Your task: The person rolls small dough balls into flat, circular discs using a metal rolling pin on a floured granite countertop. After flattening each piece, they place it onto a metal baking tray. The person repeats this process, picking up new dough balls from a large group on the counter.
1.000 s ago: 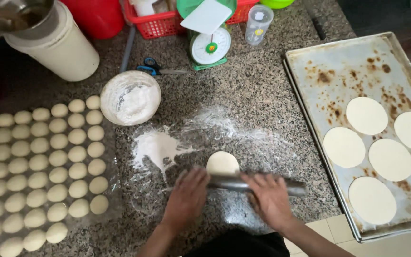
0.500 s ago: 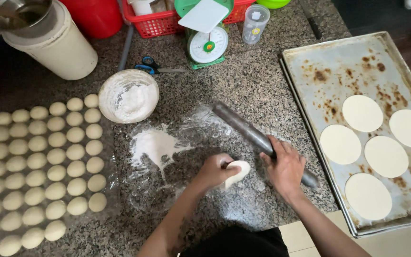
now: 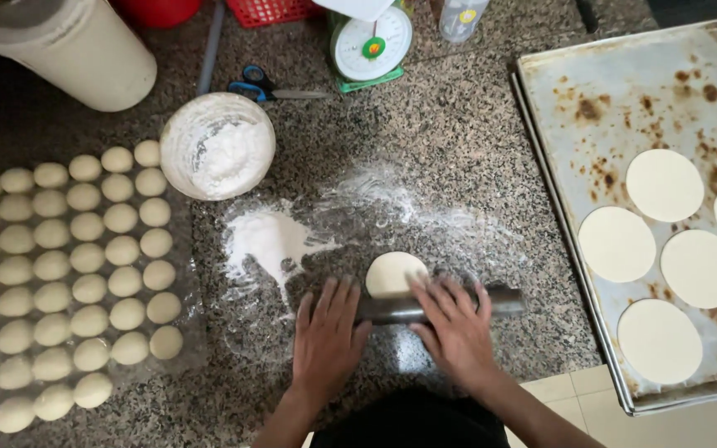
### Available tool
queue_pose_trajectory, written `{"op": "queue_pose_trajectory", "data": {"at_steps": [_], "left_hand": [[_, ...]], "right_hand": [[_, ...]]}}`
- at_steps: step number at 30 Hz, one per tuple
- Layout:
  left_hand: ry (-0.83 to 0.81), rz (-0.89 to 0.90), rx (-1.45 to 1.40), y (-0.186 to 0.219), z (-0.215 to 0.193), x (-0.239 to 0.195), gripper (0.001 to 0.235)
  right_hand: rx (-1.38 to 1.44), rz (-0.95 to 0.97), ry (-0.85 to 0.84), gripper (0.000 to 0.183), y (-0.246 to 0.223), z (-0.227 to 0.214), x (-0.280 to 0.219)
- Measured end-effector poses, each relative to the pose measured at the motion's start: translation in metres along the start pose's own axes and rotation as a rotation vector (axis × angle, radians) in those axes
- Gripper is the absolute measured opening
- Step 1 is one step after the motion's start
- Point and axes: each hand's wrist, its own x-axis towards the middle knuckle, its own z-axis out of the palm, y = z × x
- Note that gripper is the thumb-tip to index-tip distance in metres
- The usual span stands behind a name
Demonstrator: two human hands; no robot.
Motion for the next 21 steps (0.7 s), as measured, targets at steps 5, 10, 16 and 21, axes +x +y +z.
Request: {"op": "queue_pose_trajectory", "data": {"at_steps": [5,10,16,21], "left_hand": [[0.016,-0.078,0.027,-0.024,-0.028,0.135,0.069],[0.214,-0.124,0.1,-0.057,0.005,0.228,0.074],[0.207,-0.052,0.001,-0.021,-0.008,0.128,0.056],[0.149,0.167,0.204,-0.001,0.0,0.031,0.079]], "right_hand": [[-0.159,0.162,-0.282,0.08,-0.002,-0.036,0.13],[-0.135,0.16,0.048,0.086,0.044,-0.002,0.207],[-0.162,0.168,-0.07,0.096,0.022,0.005,0.118],[-0.148,0.015,-0.083,0.082,0.013,0.013,0.028]]}}
